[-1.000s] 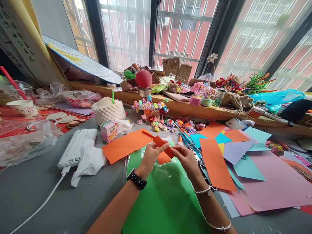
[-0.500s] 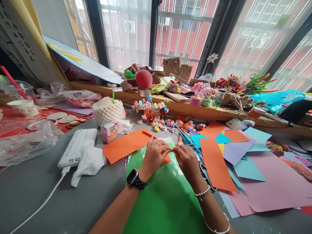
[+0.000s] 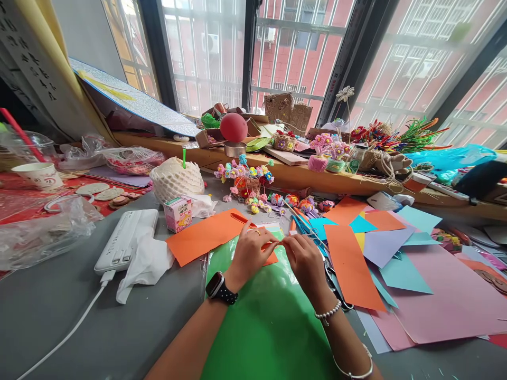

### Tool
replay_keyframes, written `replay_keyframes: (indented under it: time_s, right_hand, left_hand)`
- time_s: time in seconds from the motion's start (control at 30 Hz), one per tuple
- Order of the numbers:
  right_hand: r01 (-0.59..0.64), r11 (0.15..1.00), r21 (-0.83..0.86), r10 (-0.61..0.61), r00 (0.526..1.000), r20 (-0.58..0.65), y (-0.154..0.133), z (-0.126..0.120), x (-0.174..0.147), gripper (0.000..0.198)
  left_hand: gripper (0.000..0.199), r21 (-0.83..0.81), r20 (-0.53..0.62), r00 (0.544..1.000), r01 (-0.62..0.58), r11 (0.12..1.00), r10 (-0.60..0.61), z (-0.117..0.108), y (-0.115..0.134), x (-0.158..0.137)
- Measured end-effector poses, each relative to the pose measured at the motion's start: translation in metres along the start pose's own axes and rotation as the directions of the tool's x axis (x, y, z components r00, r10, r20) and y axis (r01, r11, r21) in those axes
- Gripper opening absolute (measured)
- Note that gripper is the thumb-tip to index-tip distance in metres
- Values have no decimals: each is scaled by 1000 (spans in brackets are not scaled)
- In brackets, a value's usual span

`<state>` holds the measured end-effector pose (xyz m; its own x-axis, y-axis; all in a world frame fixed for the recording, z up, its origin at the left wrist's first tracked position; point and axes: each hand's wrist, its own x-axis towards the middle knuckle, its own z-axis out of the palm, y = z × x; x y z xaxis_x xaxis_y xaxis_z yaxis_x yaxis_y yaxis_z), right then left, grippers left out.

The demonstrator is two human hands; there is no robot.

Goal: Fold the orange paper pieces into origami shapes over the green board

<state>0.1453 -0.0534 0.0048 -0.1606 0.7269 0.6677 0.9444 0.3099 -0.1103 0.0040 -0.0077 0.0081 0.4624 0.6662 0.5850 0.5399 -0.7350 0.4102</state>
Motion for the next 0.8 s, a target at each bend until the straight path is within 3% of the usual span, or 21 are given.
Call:
replay_keyframes:
  time_s: [0.23,0.5,0.8]
  right_hand:
    - [-55,998,-1,55,997,-58,6,1,-1,16]
    - [-161,985,63,161,987,-4,14,0,-3,13]
    - [-93,990,103,85,993,80,5,0,0,14]
  left_hand:
    - [13,21,-46,999,13,1000,-12,-3,-5,1]
    - [12,51,-47,999,6,999,-4,-4,-6,-1]
    - [14,73,-17,999,-39,997,41,-2,-2,-2]
